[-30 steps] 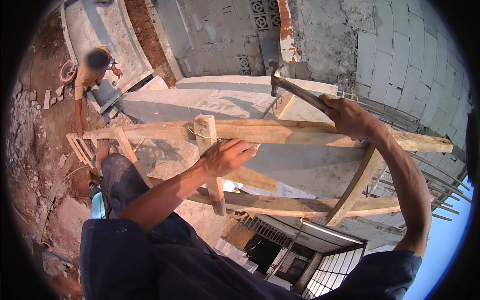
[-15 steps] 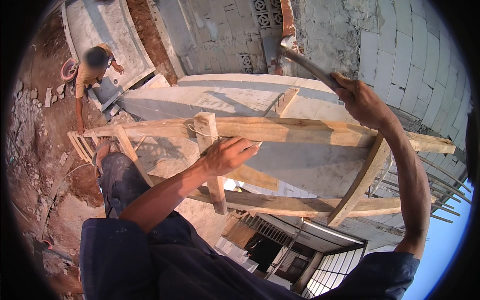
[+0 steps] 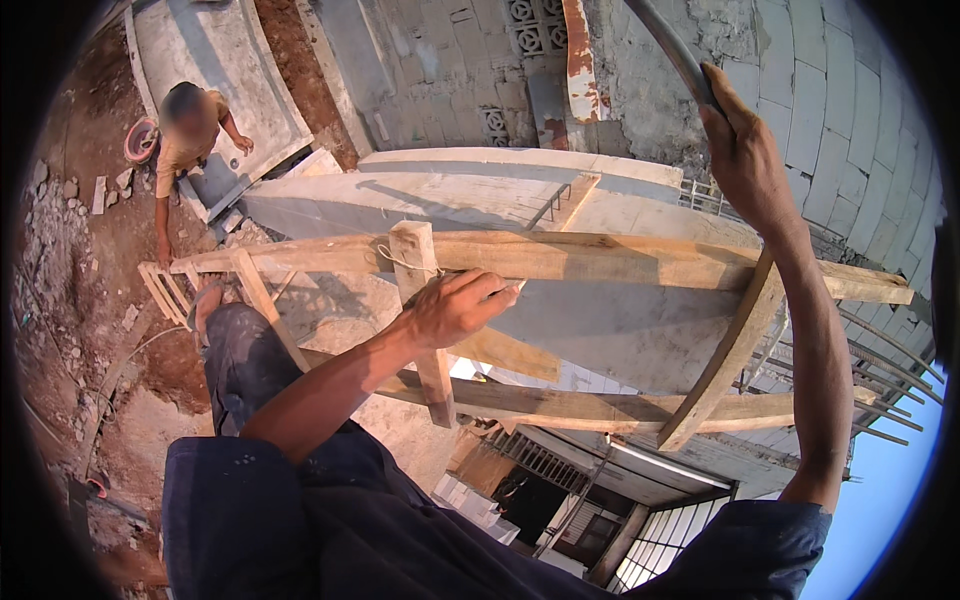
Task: The person uses a hammer to drive nails into a wooden frame structure, securing the pieces together. The person positions the frame and repeatedly hammers nails to fasten the joints.
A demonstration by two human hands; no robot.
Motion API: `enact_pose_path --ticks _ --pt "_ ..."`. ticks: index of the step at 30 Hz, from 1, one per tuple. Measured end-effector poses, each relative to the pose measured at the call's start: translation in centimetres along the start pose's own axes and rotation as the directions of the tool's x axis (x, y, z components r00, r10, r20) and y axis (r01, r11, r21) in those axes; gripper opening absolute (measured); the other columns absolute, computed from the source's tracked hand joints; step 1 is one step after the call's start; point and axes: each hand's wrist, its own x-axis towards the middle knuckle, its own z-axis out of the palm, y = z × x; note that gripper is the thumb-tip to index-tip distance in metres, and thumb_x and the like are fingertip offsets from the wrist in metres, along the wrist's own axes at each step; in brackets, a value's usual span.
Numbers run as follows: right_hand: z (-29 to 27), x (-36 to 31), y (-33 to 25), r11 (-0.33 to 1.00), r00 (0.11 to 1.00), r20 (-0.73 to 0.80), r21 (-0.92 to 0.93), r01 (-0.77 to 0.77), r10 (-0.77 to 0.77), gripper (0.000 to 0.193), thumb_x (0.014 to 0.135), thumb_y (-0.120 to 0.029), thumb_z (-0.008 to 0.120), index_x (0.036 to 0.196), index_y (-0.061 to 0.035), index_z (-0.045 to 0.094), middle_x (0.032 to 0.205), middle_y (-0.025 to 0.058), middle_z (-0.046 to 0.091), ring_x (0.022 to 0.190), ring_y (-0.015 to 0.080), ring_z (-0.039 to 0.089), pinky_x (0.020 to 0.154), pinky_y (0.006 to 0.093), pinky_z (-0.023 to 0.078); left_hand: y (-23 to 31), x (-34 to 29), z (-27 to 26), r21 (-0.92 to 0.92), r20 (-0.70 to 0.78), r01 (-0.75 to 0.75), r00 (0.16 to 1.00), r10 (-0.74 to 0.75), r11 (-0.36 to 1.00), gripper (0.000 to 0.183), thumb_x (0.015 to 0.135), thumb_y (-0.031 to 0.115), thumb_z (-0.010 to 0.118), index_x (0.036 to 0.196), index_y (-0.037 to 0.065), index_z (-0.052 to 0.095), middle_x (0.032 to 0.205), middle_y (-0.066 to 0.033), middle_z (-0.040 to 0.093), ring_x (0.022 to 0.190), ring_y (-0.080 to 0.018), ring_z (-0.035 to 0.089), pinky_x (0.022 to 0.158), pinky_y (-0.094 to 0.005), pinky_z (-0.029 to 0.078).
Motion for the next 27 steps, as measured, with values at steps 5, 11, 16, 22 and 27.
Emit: enact_pose_path --ticks 5,11,16,22,27 --pt "-0.6 -0.8 -1.0 0.988 0.756 0.642 -0.148 -0.041 0.128 0.041 0.101 -0.017 0.047 0.141 -0.0112 0.052 0.09 0.0176 0.071 0.088 0.0274 0.07 0.082 0.0432 0.055 -0.1 0.2 -0.1 -0.024 0.048 -0.009 0.999 0.01 1.0 0.023 0.079 0.003 0.071 0.102 0.003 0.071 0.091 -0.006 0.064 0.082 -0.0185 0.066 0.064 -0.0274 0.06" --pt "-5.1 2.8 -1.0 0.992 0.995 -0.097 0.127 -0.023 0.036 0.047 0.105 -0.04 0.044 0.147 -0.0193 0.047 0.072 0.0007 0.053 0.048 0.004 0.046 0.038 0.0213 0.044 0.2 -0.1 -0.1 0.007 0.001 0.024 1.0 -0.024 1.0 0.022 0.077 0.004 0.076 0.098 0.007 0.072 0.088 -0.0041 0.066 0.076 -0.0188 0.067 0.061 -0.0301 0.058" --pt "0.0 -0.2 0.0 1.0 0.998 0.066 -0.027 -0.002 0.004 0.046 0.106 -0.025 0.04 0.151 -0.0114 0.038 0.08 0.0128 0.062 0.066 0.0183 0.062 0.061 0.0385 0.053 0.1 0.1 -0.4 0.008 0.005 0.021 1.0 -0.021 1.0 0.021 0.077 0.005 0.077 0.098 0.008 0.072 0.088 -0.0039 0.065 0.076 -0.0183 0.066 0.06 -0.0304 0.058" --pt "-4.6 0.7 -2.4 0.947 0.65 0.691 -0.262 -0.184 0.317 0.043 0.102 -0.025 0.051 0.142 -0.0106 0.05 0.08 0.0137 0.068 0.064 0.0148 0.066 0.061 0.0332 0.059 -0.1 -0.5 0.3 0.004 -0.024 0.023 0.999 -0.023 1.0 0.02 0.078 0.006 0.078 0.098 0.007 0.072 0.087 -0.0039 0.065 0.074 -0.0179 0.066 0.058 -0.029 0.057" --pt "-5.1 3.0 -0.6 0.988 0.993 -0.019 0.103 -0.115 0.118 0.045 0.104 -0.028 0.048 0.146 -0.0132 0.046 0.071 0.0071 0.059 0.052 0.0116 0.054 0.046 0.0288 0.048 0.3 0.0 0.1 0.01 -0.033 0.024 0.999 -0.024 1.0 0.021 0.077 0.005 0.078 0.097 0.007 0.072 0.087 -0.0044 0.065 0.073 -0.0187 0.066 0.058 -0.029 0.057"
